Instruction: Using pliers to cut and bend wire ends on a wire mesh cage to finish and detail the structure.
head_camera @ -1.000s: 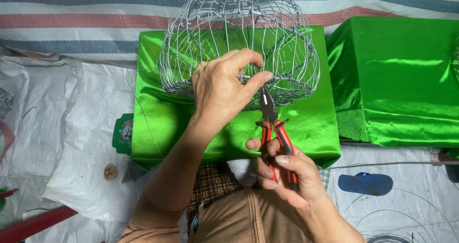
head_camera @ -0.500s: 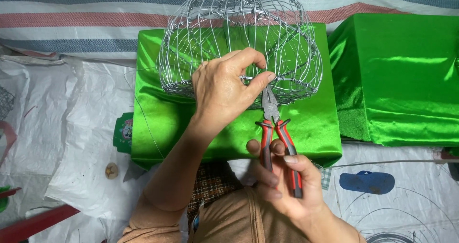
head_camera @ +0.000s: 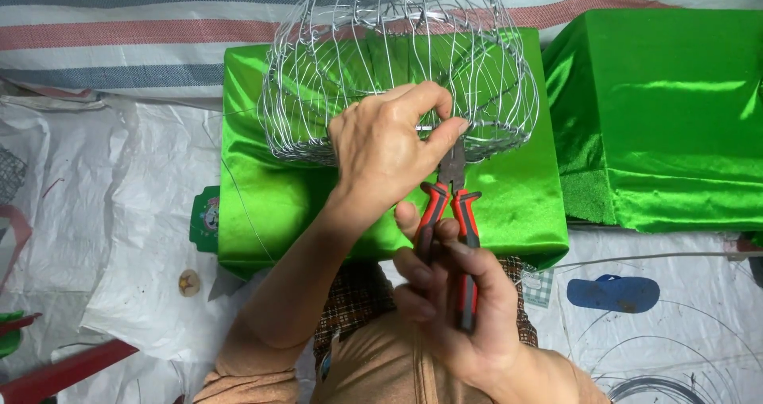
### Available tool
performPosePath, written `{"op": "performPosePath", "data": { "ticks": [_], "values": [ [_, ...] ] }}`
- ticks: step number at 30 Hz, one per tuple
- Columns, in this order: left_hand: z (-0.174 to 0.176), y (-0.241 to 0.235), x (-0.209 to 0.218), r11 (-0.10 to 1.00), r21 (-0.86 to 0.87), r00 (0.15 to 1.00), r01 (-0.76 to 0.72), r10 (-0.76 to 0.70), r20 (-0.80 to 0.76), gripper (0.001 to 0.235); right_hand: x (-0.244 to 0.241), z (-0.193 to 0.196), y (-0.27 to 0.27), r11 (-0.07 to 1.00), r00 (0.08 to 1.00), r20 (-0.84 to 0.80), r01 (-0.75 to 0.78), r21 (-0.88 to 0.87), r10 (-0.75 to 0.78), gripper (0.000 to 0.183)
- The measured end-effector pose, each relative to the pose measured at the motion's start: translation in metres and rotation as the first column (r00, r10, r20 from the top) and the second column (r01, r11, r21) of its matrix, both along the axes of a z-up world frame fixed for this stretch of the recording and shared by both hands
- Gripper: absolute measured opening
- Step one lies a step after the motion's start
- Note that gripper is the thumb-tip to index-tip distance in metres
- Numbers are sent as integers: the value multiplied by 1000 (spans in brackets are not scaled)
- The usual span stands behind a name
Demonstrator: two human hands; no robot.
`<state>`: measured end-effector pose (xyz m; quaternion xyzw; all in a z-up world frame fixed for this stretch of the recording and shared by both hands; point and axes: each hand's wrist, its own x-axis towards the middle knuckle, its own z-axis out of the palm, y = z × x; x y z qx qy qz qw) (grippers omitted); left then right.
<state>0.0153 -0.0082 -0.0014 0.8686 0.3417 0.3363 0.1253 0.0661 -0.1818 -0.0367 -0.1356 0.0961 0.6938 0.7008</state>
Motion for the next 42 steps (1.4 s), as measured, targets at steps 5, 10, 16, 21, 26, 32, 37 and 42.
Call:
{"op": "performPosePath", "data": {
  "ticks": [5,10,16,21,26,32,37,42],
  "values": [
    [5,4,-2,1000,12,999,-9,8,52,19,12,-7,2,999,997,70,-45,27,43,14],
    [8,10,-10,1000,5,996,-28,27,87,21,21,-30,-6,997,931,358,-77,9,69,21],
    [8,12,-11,999,-13,997,-33,34,62,18,34,-42,-6,986,675,719,-83,-147,164,25],
    [6,15,-14,999,-19,998,-33,34,58,16,62,-24,-3,999,-463,886,26,41,-24,36],
    [9,11,-13,999,-52,997,-2,6,78,8,76,-21,-8,998,-525,851,43,39,-11,38],
    [8,12,-18,995,-44,995,87,-84,59,7,100,-17,-6,997,-831,556,65,53,25,40],
    [-13,15,-19,992,25,990,125,-123,-75,39,121,20,3,998,-979,195,58,29,51,50],
    [-14,7,-16,989,146,999,37,-33,-33,47,133,51,19,999,-957,-287,-44,7,-40,28]
  ]
}}
